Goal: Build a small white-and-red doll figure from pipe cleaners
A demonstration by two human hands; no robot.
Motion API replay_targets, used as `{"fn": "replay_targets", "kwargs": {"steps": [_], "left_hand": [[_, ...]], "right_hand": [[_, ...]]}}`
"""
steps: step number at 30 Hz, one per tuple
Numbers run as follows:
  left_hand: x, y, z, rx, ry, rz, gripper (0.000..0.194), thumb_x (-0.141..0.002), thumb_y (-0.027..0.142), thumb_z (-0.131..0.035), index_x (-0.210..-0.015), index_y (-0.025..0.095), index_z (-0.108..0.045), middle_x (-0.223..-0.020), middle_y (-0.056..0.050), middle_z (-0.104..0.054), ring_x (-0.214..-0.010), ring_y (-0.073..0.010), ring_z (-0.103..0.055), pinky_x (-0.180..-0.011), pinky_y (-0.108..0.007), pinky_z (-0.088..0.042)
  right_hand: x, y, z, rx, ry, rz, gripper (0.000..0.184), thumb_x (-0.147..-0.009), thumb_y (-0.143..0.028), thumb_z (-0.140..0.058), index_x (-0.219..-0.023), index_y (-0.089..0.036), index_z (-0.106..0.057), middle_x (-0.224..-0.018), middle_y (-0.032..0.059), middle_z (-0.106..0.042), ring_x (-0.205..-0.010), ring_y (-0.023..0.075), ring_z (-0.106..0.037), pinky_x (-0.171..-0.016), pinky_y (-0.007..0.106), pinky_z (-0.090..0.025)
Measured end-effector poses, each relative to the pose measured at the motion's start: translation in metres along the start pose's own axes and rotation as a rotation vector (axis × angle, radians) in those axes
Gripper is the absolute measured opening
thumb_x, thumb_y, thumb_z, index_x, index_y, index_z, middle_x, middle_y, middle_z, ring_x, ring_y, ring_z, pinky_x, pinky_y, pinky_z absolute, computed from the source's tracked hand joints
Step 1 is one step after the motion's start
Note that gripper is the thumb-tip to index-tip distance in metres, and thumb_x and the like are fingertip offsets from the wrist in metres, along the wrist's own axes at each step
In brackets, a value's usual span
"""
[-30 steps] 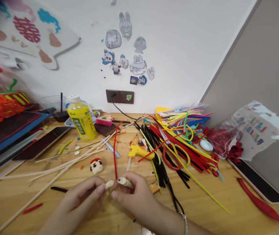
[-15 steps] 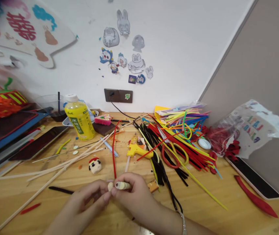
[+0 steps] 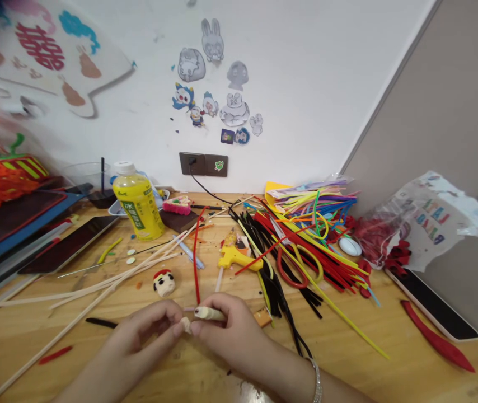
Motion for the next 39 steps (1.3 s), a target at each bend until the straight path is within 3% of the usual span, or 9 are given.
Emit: {"fn": "replay_targets", "kwargs": {"steps": [4,9,22,30,39], "left_hand": [[-0.001,-0.001,0.009,0.148,0.057,0.081,0.021,-0.068,0.038,-0.058,-0.06,0.019,-0.056,-0.056,0.003,-0.052,-0.055,-0.0137,-0.049,-0.052,-0.023,-0.041],[-0.002,0.0,0.016,0.175,0.14,0.122,0.021,-0.064,0.039,-0.062,-0.058,0.019,-0.059,-0.055,0.003,-0.055,-0.055,-0.0144,-0.051,-0.053,-0.023,-0.043],[0.0,-0.005,0.015,0.241,0.124,0.155,0.024,-0.063,0.04,-0.065,-0.057,0.019,-0.057,-0.055,0.004,-0.052,-0.055,-0.0131,-0.048,-0.052,-0.022,-0.04],[0.0,-0.006,0.015,0.241,0.137,0.159,0.023,-0.063,0.039,-0.065,-0.057,0.019,-0.057,-0.055,0.004,-0.053,-0.055,-0.0132,-0.048,-0.052,-0.022,-0.04],[-0.001,-0.005,0.016,0.262,0.14,0.165,0.023,-0.061,0.038,-0.066,-0.055,0.018,-0.057,-0.054,0.004,-0.053,-0.056,-0.0135,-0.049,-0.053,-0.022,-0.04]], "right_hand": [[0.002,-0.003,0.0,-0.027,-0.05,0.056,0.036,-0.078,-0.053,-0.049,-0.071,-0.018,-0.05,-0.067,-0.0023,-0.041,-0.066,0.0126,-0.04,-0.058,0.022,-0.033],[0.004,-0.003,-0.003,0.054,-0.08,0.053,0.032,-0.08,-0.047,-0.044,-0.065,-0.019,-0.042,-0.063,-0.0032,-0.037,-0.064,0.012,-0.035,-0.057,0.023,-0.03],[0.002,0.002,0.001,0.197,0.0,0.048,0.028,-0.083,-0.037,-0.039,-0.062,-0.02,-0.038,-0.062,-0.0033,-0.037,-0.064,0.0122,-0.038,-0.058,0.023,-0.03],[0.003,0.001,-0.002,0.286,-0.032,0.086,0.021,-0.079,-0.03,-0.041,-0.062,-0.018,-0.044,-0.061,-0.0028,-0.042,-0.063,0.0126,-0.041,-0.059,0.024,-0.031],[0.001,0.006,-0.002,0.19,0.014,0.033,0.022,-0.078,-0.032,-0.041,-0.061,-0.019,-0.042,-0.061,-0.0025,-0.041,-0.063,0.013,-0.04,-0.058,0.024,-0.032]]}}
Point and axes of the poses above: each hand's wrist, its own x-axis away from the middle knuckle, its own z-axis out of the back of the hand, y = z × x, the point moved 7 cm from there along -x, towards the middle knuckle
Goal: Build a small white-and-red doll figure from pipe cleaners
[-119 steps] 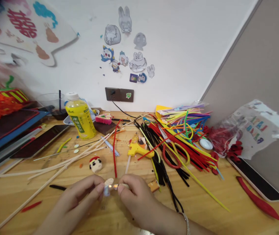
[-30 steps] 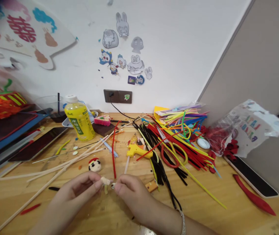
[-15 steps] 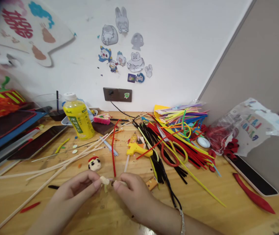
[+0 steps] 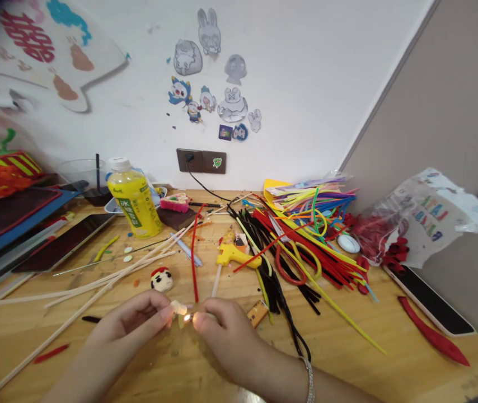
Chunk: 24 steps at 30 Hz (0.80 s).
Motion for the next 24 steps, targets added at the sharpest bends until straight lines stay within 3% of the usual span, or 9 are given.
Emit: {"fn": "replay_targets", "kwargs": {"steps": [11,24], "left_hand": [[0.001,0.0025,-0.0031,-0.008,-0.002,0.008,0.022,-0.06,0.04,-0.064,-0.054,0.019,-0.057,-0.053,0.004,-0.052,-0.054,-0.0139,-0.048,-0.052,-0.023,-0.04],[0.0017,0.0012,-0.0043,-0.015,-0.008,0.024,0.021,-0.06,0.038,-0.062,-0.054,0.019,-0.056,-0.052,0.004,-0.05,-0.054,-0.0133,-0.046,-0.052,-0.023,-0.038]], "right_hand": [[0.0003,-0.002,0.0031,0.082,0.036,0.036,0.02,-0.076,-0.025,-0.04,-0.057,-0.019,-0.039,-0.056,-0.0038,-0.037,-0.06,0.0119,-0.038,-0.055,0.023,-0.028],[-0.0019,0.0024,-0.0015,0.065,-0.012,-0.009,0.019,-0.076,-0.031,-0.044,-0.061,-0.018,-0.042,-0.059,-0.0039,-0.039,-0.06,0.0116,-0.038,-0.054,0.023,-0.029]]}}
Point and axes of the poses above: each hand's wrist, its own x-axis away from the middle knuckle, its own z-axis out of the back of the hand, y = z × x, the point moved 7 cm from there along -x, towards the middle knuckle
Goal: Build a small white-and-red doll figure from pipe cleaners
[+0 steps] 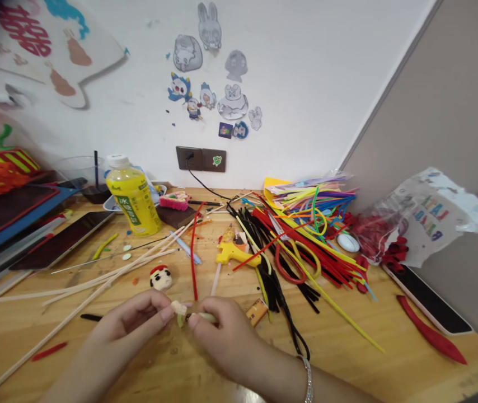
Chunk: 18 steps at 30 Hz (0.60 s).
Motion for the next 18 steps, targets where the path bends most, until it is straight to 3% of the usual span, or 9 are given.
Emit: {"fn": "replay_targets", "kwargs": {"steps": [6,18], "left_hand": [[0.0009,0.0004,-0.0016,0.013,0.0,0.019,0.021,-0.059,0.038,-0.061,-0.053,0.019,-0.055,-0.051,0.005,-0.049,-0.053,-0.0128,-0.045,-0.051,-0.022,-0.037],[-0.0006,-0.0004,-0.0007,0.03,-0.024,0.012,0.022,-0.061,0.04,-0.063,-0.055,0.019,-0.056,-0.053,0.003,-0.053,-0.054,-0.0135,-0.047,-0.052,-0.022,-0.038]], "right_hand": [[0.0025,-0.0066,0.0001,0.071,0.0,0.077,0.015,-0.075,-0.023,-0.042,-0.061,-0.018,-0.044,-0.059,-0.0033,-0.042,-0.061,0.0119,-0.041,-0.056,0.022,-0.029],[0.0031,-0.0059,0.0017,0.057,0.001,0.031,0.018,-0.077,-0.024,-0.042,-0.06,-0.018,-0.043,-0.059,-0.0036,-0.042,-0.06,0.0112,-0.041,-0.055,0.022,-0.03]]}}
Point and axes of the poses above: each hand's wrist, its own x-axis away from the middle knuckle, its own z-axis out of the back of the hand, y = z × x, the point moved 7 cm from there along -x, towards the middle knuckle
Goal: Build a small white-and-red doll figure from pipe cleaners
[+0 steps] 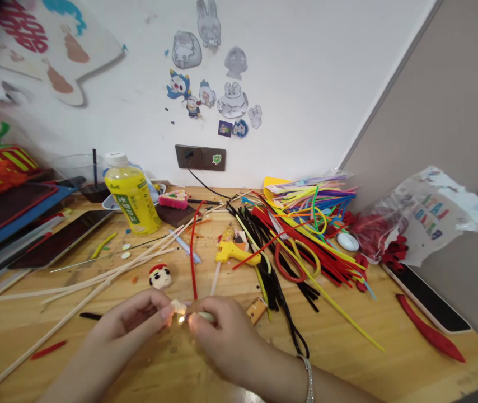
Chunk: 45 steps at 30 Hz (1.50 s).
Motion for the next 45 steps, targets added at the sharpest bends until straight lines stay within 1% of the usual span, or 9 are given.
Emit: {"fn": "replay_targets", "kwargs": {"steps": [5,11,23,30,33,37,39,41,45], "left_hand": [[0.001,0.003,0.001,-0.027,0.034,0.002,0.021,-0.059,0.039,-0.063,-0.054,0.02,-0.056,-0.051,0.004,-0.051,-0.052,-0.0131,-0.046,-0.051,-0.022,-0.038],[0.003,0.004,0.0,-0.032,0.024,-0.007,0.021,-0.061,0.038,-0.063,-0.053,0.02,-0.056,-0.051,0.005,-0.05,-0.052,-0.0128,-0.046,-0.05,-0.021,-0.038],[0.001,-0.002,0.0,-0.032,0.013,-0.003,0.019,-0.064,0.037,-0.063,-0.058,0.019,-0.058,-0.054,0.004,-0.053,-0.055,-0.013,-0.047,-0.052,-0.021,-0.039],[0.001,0.002,0.0,-0.067,0.003,-0.018,0.023,-0.064,0.04,-0.062,-0.057,0.02,-0.056,-0.053,0.004,-0.05,-0.054,-0.0132,-0.046,-0.051,-0.021,-0.038],[0.0,0.002,-0.002,-0.106,-0.033,-0.059,0.023,-0.068,0.041,-0.059,-0.058,0.02,-0.056,-0.055,0.004,-0.05,-0.055,-0.0137,-0.046,-0.051,-0.022,-0.038],[0.0,-0.002,-0.004,-0.157,-0.072,-0.081,0.024,-0.071,0.041,-0.056,-0.059,0.02,-0.056,-0.057,0.003,-0.049,-0.056,-0.014,-0.045,-0.052,-0.022,-0.038],[-0.001,-0.003,-0.005,-0.178,-0.087,-0.09,0.024,-0.072,0.04,-0.056,-0.059,0.02,-0.056,-0.057,0.002,-0.05,-0.057,-0.0144,-0.046,-0.053,-0.022,-0.039],[-0.001,-0.004,-0.006,-0.193,-0.094,-0.102,0.023,-0.072,0.039,-0.055,-0.06,0.02,-0.056,-0.058,0.002,-0.051,-0.057,-0.0146,-0.046,-0.054,-0.023,-0.039],[-0.002,-0.004,-0.007,-0.208,-0.095,-0.117,0.021,-0.073,0.037,-0.054,-0.061,0.019,-0.057,-0.058,0.002,-0.051,-0.057,-0.0146,-0.046,-0.053,-0.023,-0.039]], "right_hand": [[-0.002,0.005,0.001,0.032,0.029,-0.052,0.022,-0.077,-0.027,-0.043,-0.057,-0.019,-0.038,-0.057,-0.0047,-0.036,-0.058,0.0109,-0.037,-0.053,0.022,-0.028],[0.0,-0.002,0.001,0.041,0.016,0.011,0.02,-0.077,-0.024,-0.04,-0.058,-0.019,-0.038,-0.058,-0.0036,-0.038,-0.062,0.0121,-0.039,-0.056,0.023,-0.028],[-0.001,0.002,-0.001,-0.036,0.0,-0.006,0.022,-0.08,-0.03,-0.041,-0.061,-0.019,-0.039,-0.061,-0.0035,-0.039,-0.063,0.012,-0.039,-0.057,0.023,-0.029],[-0.002,0.006,0.002,-0.078,0.006,-0.031,0.026,-0.085,-0.033,-0.039,-0.063,-0.019,-0.04,-0.062,-0.0036,-0.039,-0.063,0.012,-0.04,-0.058,0.023,-0.031],[-0.004,0.001,0.014,0.087,0.079,0.028,0.025,-0.087,-0.033,-0.041,-0.067,-0.018,-0.045,-0.067,-0.0017,-0.046,-0.068,0.0137,-0.044,-0.061,0.025,-0.033],[-0.006,-0.01,0.027,0.518,0.206,0.174,0.017,-0.083,-0.033,-0.052,-0.076,-0.018,-0.054,-0.082,0.0033,-0.054,-0.081,0.0196,-0.045,-0.071,0.031,-0.033],[-0.008,-0.011,0.028,0.67,0.242,0.2,0.015,-0.08,-0.031,-0.057,-0.076,-0.017,-0.055,-0.083,0.0045,-0.056,-0.082,0.0213,-0.044,-0.073,0.033,-0.032],[-0.009,-0.011,0.028,0.71,0.249,0.207,0.014,-0.079,-0.03,-0.059,-0.075,-0.017,-0.055,-0.082,0.0048,-0.056,-0.082,0.0215,-0.045,-0.072,0.033,-0.032],[-0.006,-0.016,0.028,0.565,0.235,0.264,0.018,-0.083,-0.033,-0.051,-0.074,-0.017,-0.054,-0.076,0.0031,-0.055,-0.076,0.019,-0.046,-0.066,0.029,-0.033]]}}
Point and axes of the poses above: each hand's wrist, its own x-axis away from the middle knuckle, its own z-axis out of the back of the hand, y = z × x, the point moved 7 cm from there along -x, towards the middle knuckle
